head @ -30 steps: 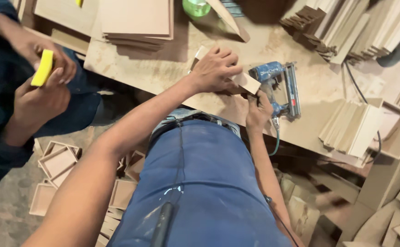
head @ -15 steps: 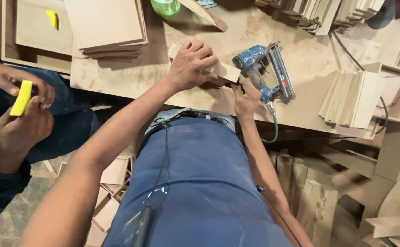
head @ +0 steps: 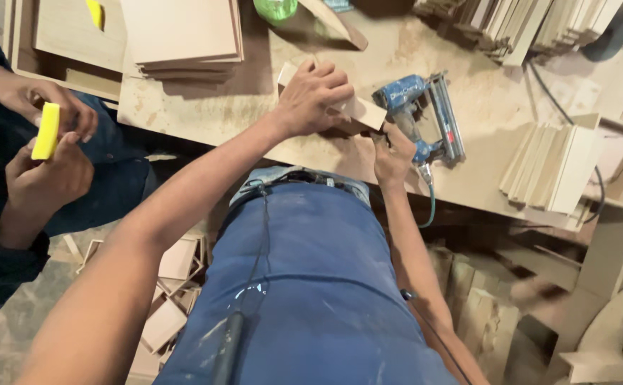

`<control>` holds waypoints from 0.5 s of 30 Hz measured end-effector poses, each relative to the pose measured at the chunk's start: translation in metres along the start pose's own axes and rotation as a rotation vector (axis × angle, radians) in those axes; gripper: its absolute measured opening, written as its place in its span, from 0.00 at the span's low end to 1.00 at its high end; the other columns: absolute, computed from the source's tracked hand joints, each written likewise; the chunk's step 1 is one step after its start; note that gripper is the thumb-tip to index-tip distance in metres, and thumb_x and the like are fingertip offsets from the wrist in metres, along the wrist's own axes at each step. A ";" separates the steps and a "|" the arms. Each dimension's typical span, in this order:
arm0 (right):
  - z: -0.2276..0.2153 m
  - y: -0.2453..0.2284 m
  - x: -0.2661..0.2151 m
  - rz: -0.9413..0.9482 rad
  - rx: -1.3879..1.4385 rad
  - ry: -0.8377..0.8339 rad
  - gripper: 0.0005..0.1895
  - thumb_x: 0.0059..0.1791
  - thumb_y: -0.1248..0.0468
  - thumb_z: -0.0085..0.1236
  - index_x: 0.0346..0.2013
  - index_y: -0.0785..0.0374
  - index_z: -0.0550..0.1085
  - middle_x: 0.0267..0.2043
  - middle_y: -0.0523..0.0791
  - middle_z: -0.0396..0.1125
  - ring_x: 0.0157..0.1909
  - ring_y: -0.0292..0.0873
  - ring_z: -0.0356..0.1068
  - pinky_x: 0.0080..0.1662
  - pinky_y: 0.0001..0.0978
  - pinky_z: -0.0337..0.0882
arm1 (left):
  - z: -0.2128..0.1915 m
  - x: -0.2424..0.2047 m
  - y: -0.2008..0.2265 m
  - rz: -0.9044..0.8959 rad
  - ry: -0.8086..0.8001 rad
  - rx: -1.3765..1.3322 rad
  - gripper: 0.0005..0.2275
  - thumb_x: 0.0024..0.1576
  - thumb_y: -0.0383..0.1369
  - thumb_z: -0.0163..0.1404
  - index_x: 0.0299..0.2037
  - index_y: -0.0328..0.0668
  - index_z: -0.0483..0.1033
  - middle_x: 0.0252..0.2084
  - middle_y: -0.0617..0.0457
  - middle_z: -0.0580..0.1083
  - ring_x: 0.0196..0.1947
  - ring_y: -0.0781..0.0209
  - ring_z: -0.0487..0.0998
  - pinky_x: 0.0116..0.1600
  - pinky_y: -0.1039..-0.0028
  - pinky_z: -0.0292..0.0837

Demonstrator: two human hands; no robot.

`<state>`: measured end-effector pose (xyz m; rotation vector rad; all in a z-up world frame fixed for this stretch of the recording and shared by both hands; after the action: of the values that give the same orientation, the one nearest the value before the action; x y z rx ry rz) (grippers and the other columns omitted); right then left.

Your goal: The person assembles small wooden boxes by aligning pre-cut wooden pieces and securing them with a pneumatic nail gun. They repeatedly pick up pieces, position them into a rectangular frame, and fasten the joints before stacking the completed boxes.

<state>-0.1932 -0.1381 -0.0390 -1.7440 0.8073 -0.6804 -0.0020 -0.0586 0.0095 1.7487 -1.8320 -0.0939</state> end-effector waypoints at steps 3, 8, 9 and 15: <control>0.001 0.000 -0.004 0.001 -0.007 -0.016 0.06 0.55 0.72 0.59 0.46 0.72 0.77 0.38 0.46 0.76 0.39 0.34 0.72 0.42 0.26 0.72 | -0.003 0.001 0.002 -0.020 -0.004 -0.024 0.19 0.43 0.40 0.67 0.40 0.47 0.73 0.41 0.56 0.70 0.46 0.55 0.70 0.49 0.61 0.60; 0.004 0.011 -0.004 0.068 0.101 0.015 0.08 0.55 0.73 0.56 0.48 0.74 0.75 0.39 0.45 0.75 0.40 0.35 0.73 0.43 0.27 0.74 | 0.000 0.006 0.000 -0.028 -0.029 -0.020 0.19 0.42 0.38 0.67 0.40 0.48 0.73 0.40 0.57 0.70 0.46 0.56 0.71 0.50 0.61 0.60; 0.006 0.016 -0.006 0.127 0.146 0.013 0.08 0.54 0.73 0.56 0.48 0.74 0.74 0.39 0.45 0.74 0.38 0.35 0.74 0.41 0.27 0.74 | 0.002 0.005 0.000 -0.034 -0.040 -0.035 0.19 0.43 0.39 0.67 0.40 0.48 0.73 0.40 0.56 0.70 0.46 0.56 0.71 0.49 0.61 0.59; 0.019 0.024 -0.006 0.118 0.285 0.007 0.10 0.55 0.74 0.55 0.52 0.74 0.73 0.45 0.45 0.72 0.45 0.37 0.73 0.47 0.29 0.76 | 0.003 0.003 -0.001 -0.049 -0.051 -0.027 0.19 0.43 0.39 0.67 0.40 0.49 0.73 0.40 0.57 0.70 0.46 0.57 0.71 0.49 0.62 0.59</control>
<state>-0.1868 -0.1283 -0.0682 -1.4272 0.7708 -0.6864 -0.0029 -0.0624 0.0075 1.7878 -1.8155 -0.1832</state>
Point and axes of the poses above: each hand's wrist, its own x-axis towards the middle knuckle, its own z-axis out of the palm, y = z × x, the point moved 6 cm from there along x, towards the middle knuckle
